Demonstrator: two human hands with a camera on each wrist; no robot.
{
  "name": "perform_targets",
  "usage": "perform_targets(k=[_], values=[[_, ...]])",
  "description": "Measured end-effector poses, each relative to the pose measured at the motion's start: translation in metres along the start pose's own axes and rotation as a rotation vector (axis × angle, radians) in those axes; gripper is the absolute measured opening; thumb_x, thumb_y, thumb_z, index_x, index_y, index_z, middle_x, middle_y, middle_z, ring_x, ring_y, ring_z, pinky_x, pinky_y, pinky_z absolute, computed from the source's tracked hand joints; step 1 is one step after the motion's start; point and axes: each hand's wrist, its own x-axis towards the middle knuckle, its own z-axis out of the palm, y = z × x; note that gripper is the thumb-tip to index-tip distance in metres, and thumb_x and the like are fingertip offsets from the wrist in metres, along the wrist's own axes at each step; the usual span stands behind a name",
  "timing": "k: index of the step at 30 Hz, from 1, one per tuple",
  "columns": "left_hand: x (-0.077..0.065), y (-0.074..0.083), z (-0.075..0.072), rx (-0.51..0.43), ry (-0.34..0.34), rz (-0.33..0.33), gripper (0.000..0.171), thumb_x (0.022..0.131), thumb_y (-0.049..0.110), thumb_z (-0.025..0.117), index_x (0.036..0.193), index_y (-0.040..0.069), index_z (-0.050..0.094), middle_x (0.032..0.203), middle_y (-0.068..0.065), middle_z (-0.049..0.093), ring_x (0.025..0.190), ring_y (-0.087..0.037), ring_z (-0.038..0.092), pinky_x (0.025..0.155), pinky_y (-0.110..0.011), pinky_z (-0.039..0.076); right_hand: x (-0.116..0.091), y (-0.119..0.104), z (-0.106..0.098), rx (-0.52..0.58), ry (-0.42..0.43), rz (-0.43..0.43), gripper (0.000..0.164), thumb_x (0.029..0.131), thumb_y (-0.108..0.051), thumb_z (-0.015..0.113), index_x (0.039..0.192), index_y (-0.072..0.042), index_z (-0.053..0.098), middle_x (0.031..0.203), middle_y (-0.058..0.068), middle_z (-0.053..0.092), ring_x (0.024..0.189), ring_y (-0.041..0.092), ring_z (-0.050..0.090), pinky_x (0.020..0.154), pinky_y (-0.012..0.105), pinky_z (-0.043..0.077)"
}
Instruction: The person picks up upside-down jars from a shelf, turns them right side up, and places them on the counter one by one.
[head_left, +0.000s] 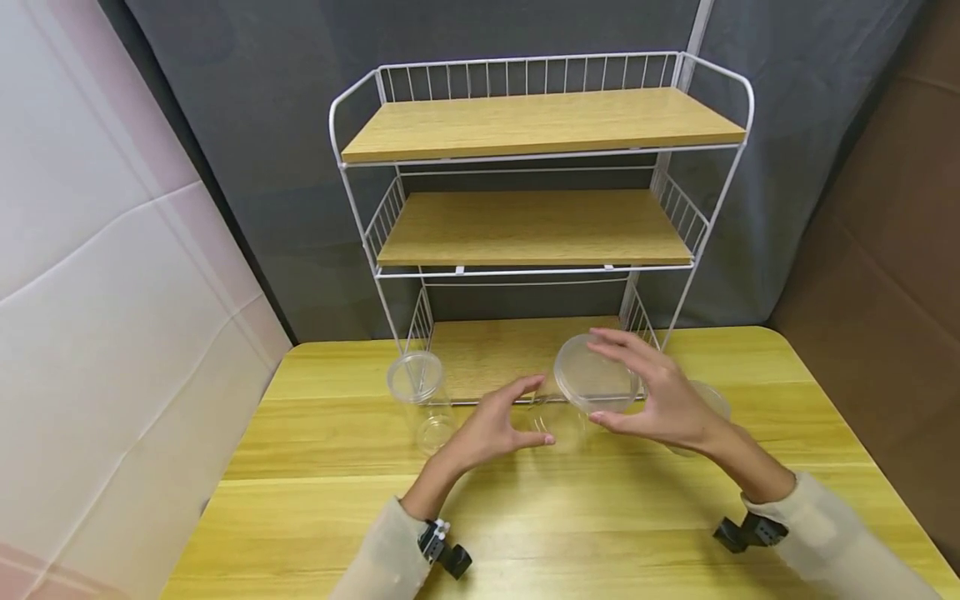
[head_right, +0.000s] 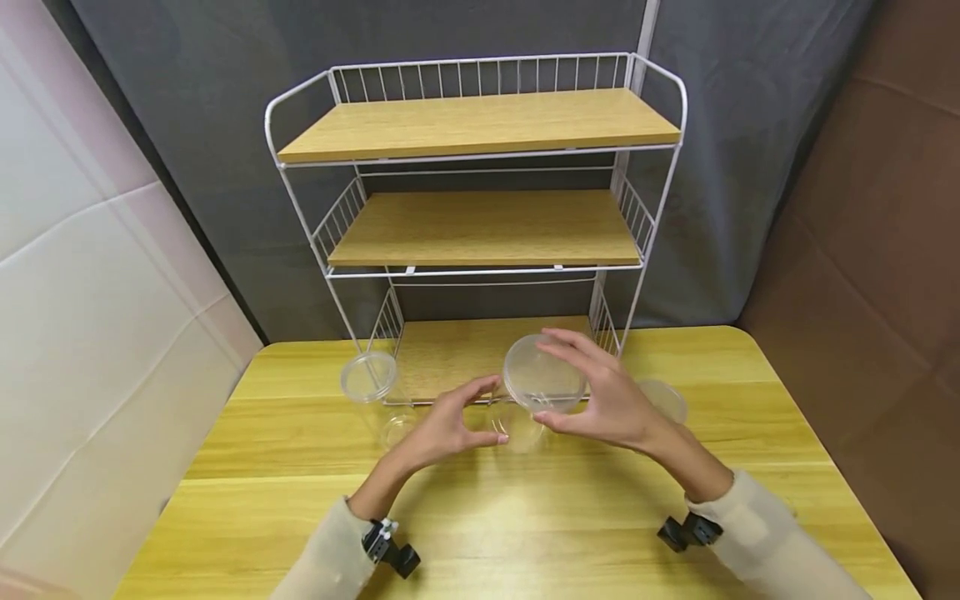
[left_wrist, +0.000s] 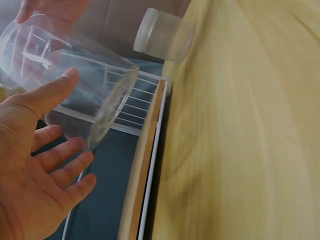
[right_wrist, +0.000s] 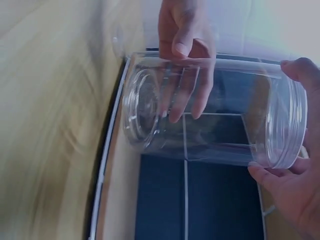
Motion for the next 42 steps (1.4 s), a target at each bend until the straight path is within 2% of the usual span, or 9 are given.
perform_targets(k=[5,8,12,18,23,28,36,39,42], values=[[-0.001,-0.009,0.005,-0.045,-0.04,-0.005,0.083,0.085,0.022,0.091,0.155,0.004,0.05,0.15,-0.01,0.062,0.137,-0.029,0.06,0.12,-0.049,0.043,-0.002,0.005,0.016,-0.027,-0.044,-0.019,0.085,0.068,-0.022,0.101,0.143,-0.005,0.064,0.154,0.017,0.055,0.136,0.036,0.058,0.109,0.048,0.052],[-0.002,-0.014,0.008,-0.063,-0.059,0.005,0.085,0.085,0.021,0.092,0.155,0.002,0.049,0.15,-0.009,0.062,0.137,-0.028,0.06,0.12,-0.049,0.043,-0.005,0.01,0.025,-0.039,-0.048,-0.036,0.085,0.067,-0.025,0.101,0.141,-0.004,0.065,0.152,0.018,0.056,0.133,0.037,0.06,0.101,0.052,0.058],[-0.004,-0.018,0.011,-0.079,-0.072,-0.007,0.088,0.083,0.019,0.093,0.156,0.0,0.047,0.15,-0.011,0.062,0.137,-0.028,0.06,0.12,-0.045,0.044,-0.009,0.013,0.034,-0.044,-0.04,-0.056,0.082,0.069,-0.028,0.1,0.139,-0.005,0.066,0.149,0.02,0.058,0.128,0.04,0.063,0.092,0.053,0.062],[-0.007,-0.023,0.013,-0.073,-0.077,-0.03,0.09,0.081,0.018,0.095,0.156,0.001,0.047,0.149,-0.014,0.062,0.137,-0.03,0.06,0.118,-0.045,0.046,-0.009,0.016,0.044,-0.028,-0.05,-0.06,0.081,0.07,-0.027,0.099,0.14,-0.005,0.066,0.15,0.02,0.057,0.127,0.043,0.063,0.092,0.055,0.062],[-0.007,-0.026,0.015,-0.052,-0.079,-0.044,0.088,0.08,0.018,0.095,0.154,0.005,0.049,0.148,-0.012,0.063,0.136,-0.028,0.061,0.117,-0.043,0.047,-0.011,0.018,0.049,-0.028,-0.062,-0.045,0.08,0.07,-0.027,0.099,0.139,-0.004,0.065,0.15,0.021,0.056,0.126,0.044,0.064,0.089,0.053,0.063],[-0.006,-0.028,0.017,-0.038,-0.086,-0.042,0.084,0.081,0.018,0.094,0.152,0.002,0.051,0.147,-0.015,0.064,0.134,-0.028,0.062,0.116,-0.041,0.048,-0.012,0.019,0.052,-0.012,-0.073,-0.017,0.079,0.071,-0.026,0.099,0.14,-0.004,0.065,0.15,0.022,0.055,0.127,0.045,0.063,0.087,0.051,0.064],[-0.007,-0.028,0.015,-0.039,-0.11,-0.047,0.084,0.083,0.019,0.093,0.153,0.004,0.05,0.149,-0.015,0.062,0.136,-0.028,0.061,0.12,-0.044,0.044,-0.014,0.017,0.053,-0.012,-0.1,0.026,0.081,0.075,-0.032,0.097,0.142,-0.003,0.063,0.155,0.02,0.052,0.134,0.045,0.058,0.095,0.054,0.061],[-0.009,-0.025,0.012,-0.026,-0.103,-0.038,0.087,0.083,0.021,0.093,0.156,0.004,0.047,0.151,-0.013,0.061,0.138,-0.03,0.06,0.119,-0.047,0.045,-0.015,0.014,0.052,-0.01,-0.123,0.042,0.084,0.076,-0.034,0.096,0.145,-0.004,0.06,0.158,0.02,0.048,0.137,0.046,0.056,0.094,0.055,0.061],[-0.012,-0.019,0.007,0.01,-0.082,-0.018,0.09,0.084,0.023,0.092,0.158,0.004,0.044,0.153,-0.012,0.059,0.138,-0.031,0.059,0.118,-0.05,0.046,-0.018,0.013,0.048,-0.003,-0.146,0.065,0.087,0.078,-0.033,0.095,0.15,-0.005,0.056,0.161,0.021,0.045,0.139,0.047,0.052,0.097,0.061,0.058]])
